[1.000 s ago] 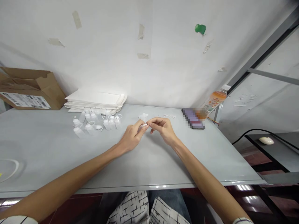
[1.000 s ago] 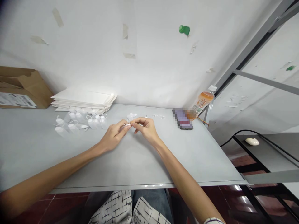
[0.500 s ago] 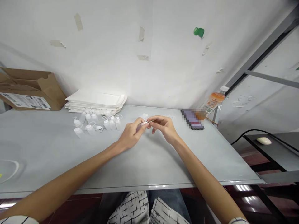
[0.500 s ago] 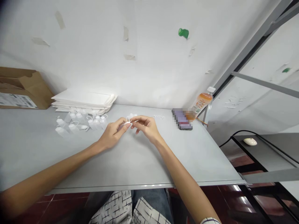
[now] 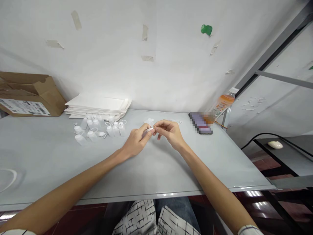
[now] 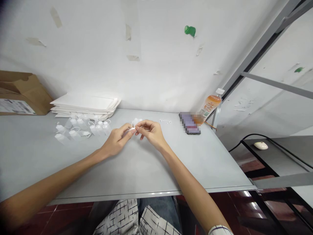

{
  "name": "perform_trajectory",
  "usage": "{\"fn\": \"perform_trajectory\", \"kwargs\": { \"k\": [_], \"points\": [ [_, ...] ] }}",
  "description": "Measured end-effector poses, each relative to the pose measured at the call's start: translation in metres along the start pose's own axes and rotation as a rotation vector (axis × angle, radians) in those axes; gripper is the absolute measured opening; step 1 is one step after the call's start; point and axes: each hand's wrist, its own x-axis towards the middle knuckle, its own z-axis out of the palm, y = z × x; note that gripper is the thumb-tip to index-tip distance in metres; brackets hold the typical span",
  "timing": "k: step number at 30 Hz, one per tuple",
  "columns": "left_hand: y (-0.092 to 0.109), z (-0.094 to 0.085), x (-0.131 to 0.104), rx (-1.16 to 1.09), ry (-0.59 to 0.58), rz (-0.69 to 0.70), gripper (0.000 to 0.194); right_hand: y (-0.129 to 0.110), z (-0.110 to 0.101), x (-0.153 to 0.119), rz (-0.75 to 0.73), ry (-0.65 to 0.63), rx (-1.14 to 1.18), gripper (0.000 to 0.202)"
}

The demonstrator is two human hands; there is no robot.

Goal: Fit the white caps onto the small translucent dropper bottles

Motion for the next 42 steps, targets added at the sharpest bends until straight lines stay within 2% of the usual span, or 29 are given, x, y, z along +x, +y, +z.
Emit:
{"fn": "perform_trajectory", "kwargs": {
  "k": [11,20,28,42],
  "points": [
    [0.000,0.002,0.002,-0.138,-0.036,-0.077,0.033,0.001,0.008,-0.004,0.030,-0.019,0.078,0.031],
    [0.000,0.001,0.002,-0.182,-0.033,-0.078,0.033,0.009,0.013,-0.003,0.020,0.041,0.106,0.032],
    [0.000,0.002,0.003,-0.233,-0.036,-0.090,0.034,0.009,0.015,-0.004,0.020,0.040,0.129,0.030],
    [0.001,0.002,0.003,-0.284,-0.021,-0.097,0.035,0.007,0.023,-0.006,0.010,0.133,0.128,0.030]
  ]
}}
